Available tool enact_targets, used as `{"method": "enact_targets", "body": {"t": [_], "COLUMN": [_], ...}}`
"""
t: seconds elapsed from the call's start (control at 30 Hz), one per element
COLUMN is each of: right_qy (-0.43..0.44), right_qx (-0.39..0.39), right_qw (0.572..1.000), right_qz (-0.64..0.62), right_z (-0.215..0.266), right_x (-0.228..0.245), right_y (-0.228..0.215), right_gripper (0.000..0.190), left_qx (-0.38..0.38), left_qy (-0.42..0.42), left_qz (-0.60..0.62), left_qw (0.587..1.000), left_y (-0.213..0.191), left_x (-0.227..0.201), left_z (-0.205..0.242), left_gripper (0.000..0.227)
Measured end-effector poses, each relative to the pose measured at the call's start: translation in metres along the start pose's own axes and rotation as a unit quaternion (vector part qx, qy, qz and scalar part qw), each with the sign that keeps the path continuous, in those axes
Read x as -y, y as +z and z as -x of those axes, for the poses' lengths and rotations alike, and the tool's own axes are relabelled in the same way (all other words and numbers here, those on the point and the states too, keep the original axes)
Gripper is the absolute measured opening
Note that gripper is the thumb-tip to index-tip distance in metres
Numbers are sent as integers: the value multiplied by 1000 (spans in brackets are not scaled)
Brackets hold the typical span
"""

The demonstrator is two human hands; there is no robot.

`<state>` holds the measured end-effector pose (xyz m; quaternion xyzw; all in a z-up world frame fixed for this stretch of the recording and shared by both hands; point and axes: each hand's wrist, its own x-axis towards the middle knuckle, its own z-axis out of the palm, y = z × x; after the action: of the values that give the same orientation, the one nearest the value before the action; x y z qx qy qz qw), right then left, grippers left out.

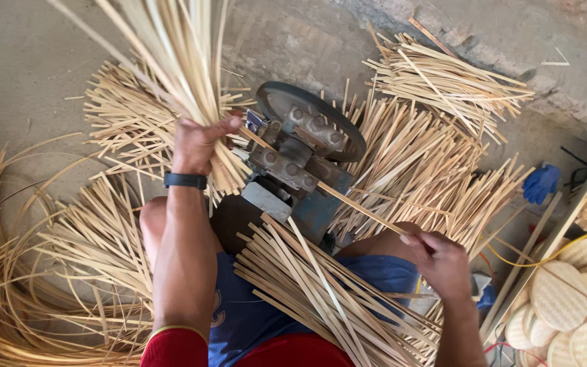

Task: The person is using a machine to strip bamboo into thin pieces, handling large bundles of sticks and feeding individual strips through the mechanism.

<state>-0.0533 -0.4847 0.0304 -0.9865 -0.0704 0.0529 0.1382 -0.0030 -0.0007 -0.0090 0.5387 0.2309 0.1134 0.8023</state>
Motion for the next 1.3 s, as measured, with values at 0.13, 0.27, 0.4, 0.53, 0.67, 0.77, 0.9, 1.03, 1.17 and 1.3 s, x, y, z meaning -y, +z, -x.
{"method": "enact_targets", "body": {"t": [0.13, 0.27, 0.4, 0.53, 0.67, 0.77, 0.9, 1.03, 1.17, 1.3], "right_qy": [-143, 21, -42, -81, -84, -87, -61, -74, -99, -61], "right_qx": [-28, 236, 236, 176, 152, 158, 185, 199, 202, 157], "right_qw": [973, 968, 959, 962, 961, 960, 955, 956, 946, 959], "right_qz": [-179, -83, -153, -194, -214, -214, -226, -203, -233, -226], "right_z": [1, 23, 46, 55, 63, 64, 61, 53, 47, 54], "right_x": [24, 50, 81, 84, 70, 59, 41, 17, -9, -16], "right_y": [28, 57, 73, 84, 97, 108, 124, 143, 163, 174], "right_gripper": [28, 41, 41, 28, 19, 18, 21, 22, 25, 25], "left_qx": [60, 34, 32, 7, -74, -193, -313, -406, -415, -422], "left_qy": [27, -2, 1, 45, 119, 161, 119, -55, -102, -153], "left_qz": [64, 26, 35, 122, 159, 20, -180, -265, -347, -284], "left_qw": [996, 999, 999, 991, 977, 968, 925, 873, 835, 847], "left_y": [3, 0, 0, -8, -65, -136, -243, -323, -352, -354], "left_x": [6, 4, 6, -1, -30, -52, -46, 28, 151, 218], "left_z": [-6, -3, -5, -4, 23, 62, 130, 181, 214, 222], "left_gripper": [43, 38, 25, 20, 18, 14, 27, 47, 65, 68]}}
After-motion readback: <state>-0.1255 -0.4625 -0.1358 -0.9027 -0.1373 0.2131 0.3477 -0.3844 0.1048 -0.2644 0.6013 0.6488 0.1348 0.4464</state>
